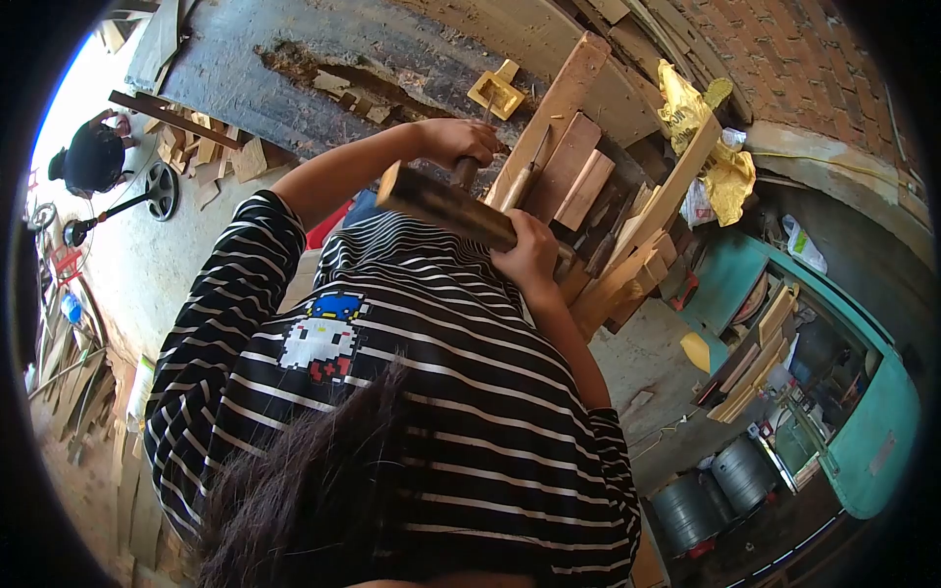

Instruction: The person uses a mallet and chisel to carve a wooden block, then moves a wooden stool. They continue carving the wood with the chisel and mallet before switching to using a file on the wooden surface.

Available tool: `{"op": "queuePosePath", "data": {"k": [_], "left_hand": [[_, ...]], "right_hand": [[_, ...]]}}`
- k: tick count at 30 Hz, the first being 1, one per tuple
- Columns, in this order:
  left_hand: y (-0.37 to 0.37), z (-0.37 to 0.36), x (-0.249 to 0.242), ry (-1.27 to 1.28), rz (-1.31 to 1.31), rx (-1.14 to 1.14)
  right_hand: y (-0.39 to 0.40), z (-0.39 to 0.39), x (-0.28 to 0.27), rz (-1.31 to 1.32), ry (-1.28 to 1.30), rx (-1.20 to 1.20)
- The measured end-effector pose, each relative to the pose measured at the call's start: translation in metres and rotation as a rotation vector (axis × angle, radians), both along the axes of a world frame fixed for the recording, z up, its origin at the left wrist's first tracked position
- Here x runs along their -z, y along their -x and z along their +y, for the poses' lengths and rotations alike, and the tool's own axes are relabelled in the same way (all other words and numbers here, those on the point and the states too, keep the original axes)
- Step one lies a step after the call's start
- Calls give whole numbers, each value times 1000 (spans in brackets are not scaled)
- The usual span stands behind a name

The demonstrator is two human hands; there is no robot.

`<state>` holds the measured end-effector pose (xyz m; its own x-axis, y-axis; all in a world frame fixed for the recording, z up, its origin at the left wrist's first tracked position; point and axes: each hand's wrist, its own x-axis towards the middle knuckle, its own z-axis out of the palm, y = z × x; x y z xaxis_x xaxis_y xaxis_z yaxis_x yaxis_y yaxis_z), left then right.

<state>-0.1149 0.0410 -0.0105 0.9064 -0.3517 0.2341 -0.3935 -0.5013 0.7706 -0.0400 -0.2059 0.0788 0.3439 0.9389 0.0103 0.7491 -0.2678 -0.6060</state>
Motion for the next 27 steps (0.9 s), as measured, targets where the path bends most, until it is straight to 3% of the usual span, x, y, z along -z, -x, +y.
{"op": "queuePosePath", "data": {"k": [4, 6, 10, 12, 14, 15, 19, 22, 27], "left_hand": [[-6, 1, 2, -123, -41, 43], [-6, 0, 5, -164, 16, 116], [1, -8, 15, -134, -108, -24], [0, -6, 14, -193, -97, -7], [2, -8, 16, -223, -129, 4], [3, -6, 14, -258, -158, 13], [5, 0, 8, -303, -143, 16], [0, 3, 8, -339, -130, 72], [-6, 5, 13, -435, -45, 134]], "right_hand": [[-3, -5, 13, 23, -80, -46], [2, -5, 14, -7, 138, 81], [-1, -9, 12, -102, -126, -134], [-2, -10, 20, -73, -24, -126], [1, -8, 25, -60, 264, 5], [-1, -8, 24, -175, 207, -44], [-3, -10, 16, -184, 35, -180], [-3, 1, 7, -316, 188, -119], [-7, 2, 7, -356, 73, -233]]}}
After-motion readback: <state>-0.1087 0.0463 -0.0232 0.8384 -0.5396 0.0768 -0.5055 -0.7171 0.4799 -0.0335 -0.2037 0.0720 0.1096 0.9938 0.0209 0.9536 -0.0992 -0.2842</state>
